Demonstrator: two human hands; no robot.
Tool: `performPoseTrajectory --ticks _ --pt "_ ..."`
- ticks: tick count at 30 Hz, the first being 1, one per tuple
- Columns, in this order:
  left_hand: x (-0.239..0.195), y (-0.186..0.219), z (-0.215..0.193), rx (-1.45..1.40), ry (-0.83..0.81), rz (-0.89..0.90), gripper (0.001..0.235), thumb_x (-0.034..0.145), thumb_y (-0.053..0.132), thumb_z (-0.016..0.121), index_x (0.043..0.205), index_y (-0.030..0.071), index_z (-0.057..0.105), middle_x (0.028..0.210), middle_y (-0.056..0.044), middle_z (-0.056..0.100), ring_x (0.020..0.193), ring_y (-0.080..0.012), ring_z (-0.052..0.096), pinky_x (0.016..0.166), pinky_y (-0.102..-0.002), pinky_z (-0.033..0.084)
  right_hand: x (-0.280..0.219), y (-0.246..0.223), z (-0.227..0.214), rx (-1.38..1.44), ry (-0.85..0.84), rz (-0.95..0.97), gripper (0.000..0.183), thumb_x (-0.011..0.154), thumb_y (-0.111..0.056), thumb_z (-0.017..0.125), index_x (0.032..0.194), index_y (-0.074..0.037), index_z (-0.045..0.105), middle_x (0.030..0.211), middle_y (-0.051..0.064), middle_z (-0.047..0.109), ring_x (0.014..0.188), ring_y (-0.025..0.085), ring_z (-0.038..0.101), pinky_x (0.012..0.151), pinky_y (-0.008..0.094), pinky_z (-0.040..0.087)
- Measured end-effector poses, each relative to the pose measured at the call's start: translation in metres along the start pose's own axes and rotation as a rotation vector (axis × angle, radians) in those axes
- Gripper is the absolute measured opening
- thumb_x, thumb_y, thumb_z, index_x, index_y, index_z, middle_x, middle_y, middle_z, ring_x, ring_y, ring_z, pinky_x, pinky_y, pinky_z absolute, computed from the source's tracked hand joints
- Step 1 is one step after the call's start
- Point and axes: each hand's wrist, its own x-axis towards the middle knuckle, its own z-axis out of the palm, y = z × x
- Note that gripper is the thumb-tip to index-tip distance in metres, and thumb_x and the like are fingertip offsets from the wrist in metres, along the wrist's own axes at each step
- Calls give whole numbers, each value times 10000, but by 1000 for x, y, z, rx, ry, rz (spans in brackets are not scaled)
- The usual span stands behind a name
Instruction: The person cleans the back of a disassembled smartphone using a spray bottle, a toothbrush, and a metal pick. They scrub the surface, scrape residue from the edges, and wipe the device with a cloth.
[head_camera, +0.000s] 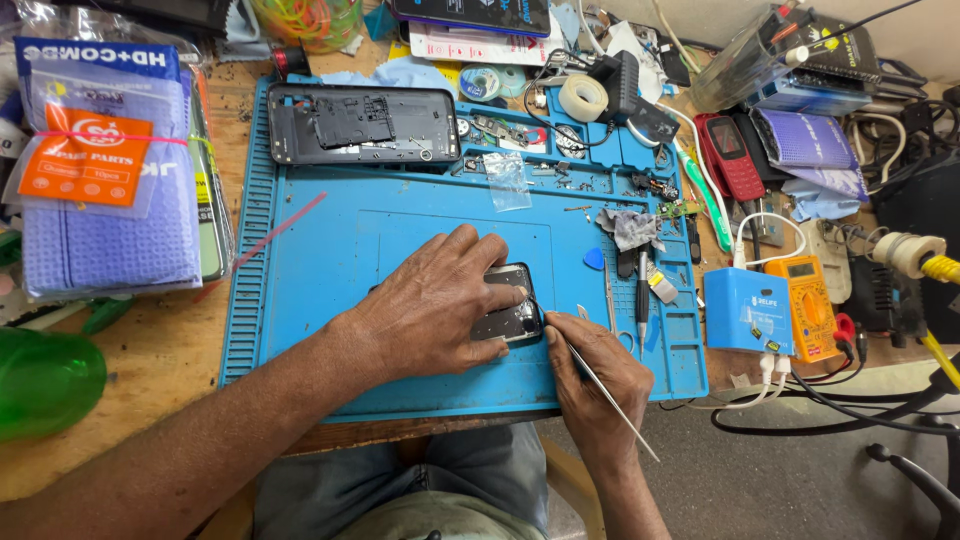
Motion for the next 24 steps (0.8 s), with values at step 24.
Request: performPoseTrajectory --ticks 24 --pt "-6 1 2 -1 -4 5 470 717 364 832 1114 121 768 1095 -135 546 1034 -321 514 900 -471 471 4 -20 2 -51 4 -33 195 928 -56 739 1117 -12 749 1075 153 772 969 261 772 837 350 605"
